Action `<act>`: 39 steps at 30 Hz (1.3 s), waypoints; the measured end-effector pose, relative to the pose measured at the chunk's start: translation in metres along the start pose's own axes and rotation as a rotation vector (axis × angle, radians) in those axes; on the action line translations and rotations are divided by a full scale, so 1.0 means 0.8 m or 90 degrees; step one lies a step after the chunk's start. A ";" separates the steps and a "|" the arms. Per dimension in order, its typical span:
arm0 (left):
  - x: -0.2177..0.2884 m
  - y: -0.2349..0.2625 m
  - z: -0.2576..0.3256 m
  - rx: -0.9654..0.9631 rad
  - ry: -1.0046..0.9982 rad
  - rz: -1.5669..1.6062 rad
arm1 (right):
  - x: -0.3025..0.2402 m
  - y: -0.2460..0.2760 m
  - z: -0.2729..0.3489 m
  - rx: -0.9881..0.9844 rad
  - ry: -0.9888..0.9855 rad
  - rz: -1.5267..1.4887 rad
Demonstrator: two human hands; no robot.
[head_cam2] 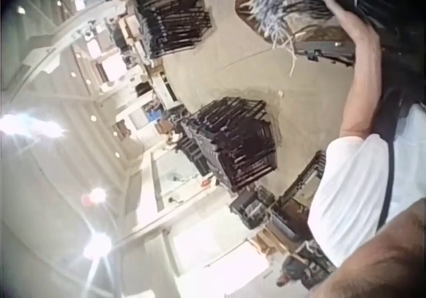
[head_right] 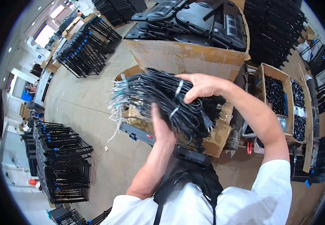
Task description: Assembling electrical components and wiring into plastic device housings using power tools and hand tools on a factory floor.
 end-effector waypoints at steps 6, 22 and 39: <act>-0.055 0.062 -0.007 0.225 0.289 -0.264 | 0.118 -0.012 -0.048 0.115 -0.073 0.317; -0.006 0.019 -0.003 -0.285 0.235 -1.252 | 0.122 -0.024 -0.031 0.061 -0.061 0.363; 0.016 0.031 0.006 -0.389 -0.132 -1.613 | 0.113 -0.069 -0.031 0.246 0.007 0.630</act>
Point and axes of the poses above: each hand's wrist, its own z-axis away from the middle knuckle, its own y-axis out of the back of the hand, x = y × z, the point moved 6 cm from there along -z, towards the middle knuckle, and after that the axes turned 2 degrees about z, right-handed, at the moved point
